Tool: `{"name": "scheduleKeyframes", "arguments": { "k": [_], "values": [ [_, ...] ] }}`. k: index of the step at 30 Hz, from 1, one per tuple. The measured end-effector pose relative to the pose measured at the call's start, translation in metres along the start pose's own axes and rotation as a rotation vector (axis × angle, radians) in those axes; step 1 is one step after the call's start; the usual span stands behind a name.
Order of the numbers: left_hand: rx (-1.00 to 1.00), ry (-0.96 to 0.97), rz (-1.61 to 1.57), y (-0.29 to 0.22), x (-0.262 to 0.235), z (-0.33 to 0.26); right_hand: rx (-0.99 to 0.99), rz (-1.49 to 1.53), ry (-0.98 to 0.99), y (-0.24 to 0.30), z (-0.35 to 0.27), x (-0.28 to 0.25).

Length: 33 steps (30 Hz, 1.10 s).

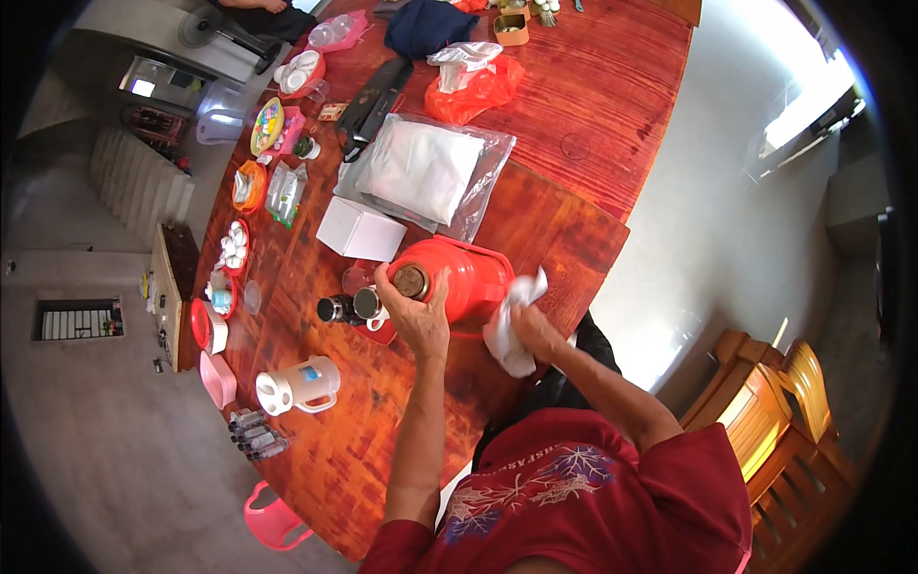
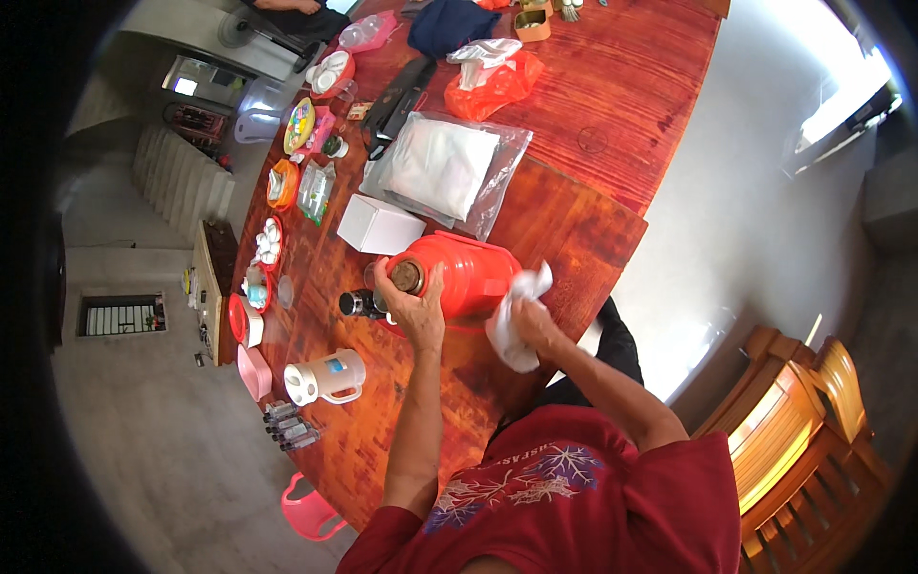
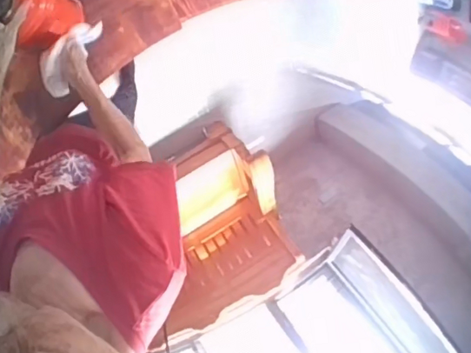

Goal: The person wipes several items on a cluttered table using a white cloth. They handle a small box, a mug, a thermos, and a pitcher, wiping each one individually and placing them back on the table.

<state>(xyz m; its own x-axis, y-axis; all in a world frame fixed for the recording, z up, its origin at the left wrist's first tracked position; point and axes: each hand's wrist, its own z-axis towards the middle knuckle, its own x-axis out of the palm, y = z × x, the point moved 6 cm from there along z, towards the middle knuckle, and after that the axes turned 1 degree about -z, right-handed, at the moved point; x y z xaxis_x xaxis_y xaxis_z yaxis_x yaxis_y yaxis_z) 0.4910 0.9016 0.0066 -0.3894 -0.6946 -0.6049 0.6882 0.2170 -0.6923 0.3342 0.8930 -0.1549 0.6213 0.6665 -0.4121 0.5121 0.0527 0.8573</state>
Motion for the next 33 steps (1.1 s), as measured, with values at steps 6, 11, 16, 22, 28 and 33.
{"name": "scheduleKeyframes", "arguments": {
  "k": [6, 11, 16, 22, 28, 33],
  "values": [
    [-0.118, 0.261, -0.141, 0.011, 0.001, 0.003, -0.332, 0.055, -0.352, 0.107, -0.058, -0.017],
    [-0.202, 0.28, -0.311, 0.021, 0.004, 0.008, -0.511, -0.542, -0.717, 0.133, -0.042, 0.011],
    [-0.12, 0.255, -0.247, 0.018, 0.005, 0.007, -0.43, -0.642, -0.686, 0.096, -0.045, 0.021],
    [-0.077, 0.246, -0.168, 0.013, 0.001, 0.003, -0.229, -0.371, -0.457, 0.04, -0.062, -0.006],
    [-0.068, 0.234, -0.076, 0.011, 0.0, 0.001, 0.393, 1.136, -0.238, -0.03, -0.023, -0.031],
    [-0.116, 0.326, -0.169, 0.014, 0.001, 0.005, 0.373, 1.793, 0.186, -0.03, 0.004, 0.008]
  ]
}}
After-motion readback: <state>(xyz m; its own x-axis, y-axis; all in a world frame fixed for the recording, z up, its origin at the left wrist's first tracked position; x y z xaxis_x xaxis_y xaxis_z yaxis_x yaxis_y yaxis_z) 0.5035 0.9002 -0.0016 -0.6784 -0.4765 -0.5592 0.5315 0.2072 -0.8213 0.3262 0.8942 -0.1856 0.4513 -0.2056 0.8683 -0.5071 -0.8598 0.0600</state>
